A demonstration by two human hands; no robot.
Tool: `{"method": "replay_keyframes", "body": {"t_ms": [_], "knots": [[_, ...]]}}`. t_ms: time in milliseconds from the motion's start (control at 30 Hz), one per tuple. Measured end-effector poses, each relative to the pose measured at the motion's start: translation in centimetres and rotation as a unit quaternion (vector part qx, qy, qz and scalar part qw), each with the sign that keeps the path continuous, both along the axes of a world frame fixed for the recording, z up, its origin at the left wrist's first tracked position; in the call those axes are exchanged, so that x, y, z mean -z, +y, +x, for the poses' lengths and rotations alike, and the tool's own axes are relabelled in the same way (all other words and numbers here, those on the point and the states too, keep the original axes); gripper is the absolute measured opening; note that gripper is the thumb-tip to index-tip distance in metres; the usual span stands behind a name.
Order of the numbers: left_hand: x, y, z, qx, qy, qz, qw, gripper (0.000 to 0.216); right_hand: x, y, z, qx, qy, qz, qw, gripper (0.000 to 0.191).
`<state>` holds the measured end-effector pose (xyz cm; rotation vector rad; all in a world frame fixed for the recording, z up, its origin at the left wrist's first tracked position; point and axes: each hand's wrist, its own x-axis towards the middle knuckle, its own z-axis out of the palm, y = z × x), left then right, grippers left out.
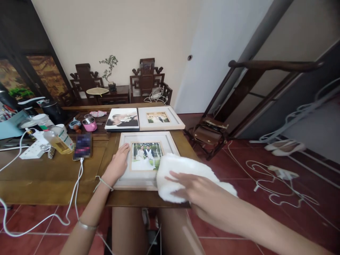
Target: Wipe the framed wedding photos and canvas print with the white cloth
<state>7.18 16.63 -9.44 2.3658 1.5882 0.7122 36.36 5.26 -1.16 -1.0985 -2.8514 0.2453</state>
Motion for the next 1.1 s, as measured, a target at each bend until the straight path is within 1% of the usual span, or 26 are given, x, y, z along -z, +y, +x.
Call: {"method": "replay_keyframes", "body": {"t_ms": [33, 100, 233, 300, 367, 433, 500, 567, 667, 733, 800, 833, 900, 967, 1033, 1100], "knots": [[0.0, 0.0, 0.0, 0.003, 0.000, -0.002, 1.000, 0.060, 0.5, 0.9, -0.4, 0.015, -0.012, 0.017, 1.000, 0.062], [0.0, 0.0, -0.1, 0.008, -0.001, -0.004, 1.000, 0.061, 1.5, 3.9, -1.3, 0.055, -0.042, 0.062, 0.996, 0.058], [0.1, 0.1, -0.2, 0.009, 0.001, -0.004, 1.000, 0.060, 3.0, 11.4, -2.8, 0.153, -0.085, 0.166, 0.970, 0.049], [0.0, 0.0, -0.1, 0.007, 0.000, -0.004, 1.000, 0.060, 3.1, 14.3, -3.5, 0.191, -0.107, 0.191, 0.957, 0.046], [0.0, 0.0, -0.1, 0.003, -0.001, -0.005, 1.000, 0.059, 3.0, 15.8, -4.1, 0.203, -0.131, 0.193, 0.951, 0.044], [-0.1, -0.1, 0.0, -0.002, -0.001, -0.007, 1.000, 0.058, 2.7, 15.7, -4.5, 0.185, -0.153, 0.182, 0.954, 0.042], [-0.1, -0.1, 0.1, -0.007, -0.002, -0.008, 1.000, 0.057, 2.3, 14.0, -4.7, 0.154, -0.169, 0.164, 0.960, 0.039], [-0.1, -0.1, 0.1, -0.009, -0.005, -0.005, 1.000, 0.057, 1.6, 11.0, -4.7, 0.115, -0.177, 0.136, 0.968, 0.036], [0.0, 0.0, 0.2, -0.008, -0.008, 0.002, 1.000, 0.056, 0.3, 5.5, -4.7, 0.057, -0.177, 0.095, 0.978, 0.035], [0.1, 0.0, 0.2, -0.009, -0.003, 0.003, 1.000, 0.056, -0.5, 2.2, -4.6, 0.034, -0.164, 0.076, 0.983, 0.035], [0.2, 0.1, 0.2, -0.010, 0.005, 0.001, 1.000, 0.057, -1.0, -0.1, -4.6, 0.004, -0.139, 0.056, 0.989, 0.036], [0.2, 0.1, 0.1, -0.009, 0.009, 0.000, 1.000, 0.058, -1.0, -0.7, -4.7, -0.008, -0.125, 0.049, 0.991, 0.038], [0.4, 0.2, 0.0, -0.004, 0.017, 0.000, 1.000, 0.060, -0.6, -0.9, -4.8, -0.006, -0.101, 0.047, 0.994, 0.043], [0.5, 0.3, -0.1, 0.005, 0.024, -0.001, 1.000, 0.063, 0.2, 0.4, -4.8, 0.020, -0.089, 0.058, 0.994, 0.049], [0.4, 0.3, -0.1, 0.012, 0.028, -0.001, 1.000, 0.065, 1.4, 2.9, -4.8, 0.051, -0.091, 0.076, 0.992, 0.051], [0.3, 0.2, -0.2, 0.013, 0.027, -0.002, 1.000, 0.065, 2.4, 6.3, -4.6, 0.087, -0.101, 0.103, 0.986, 0.050]]}}
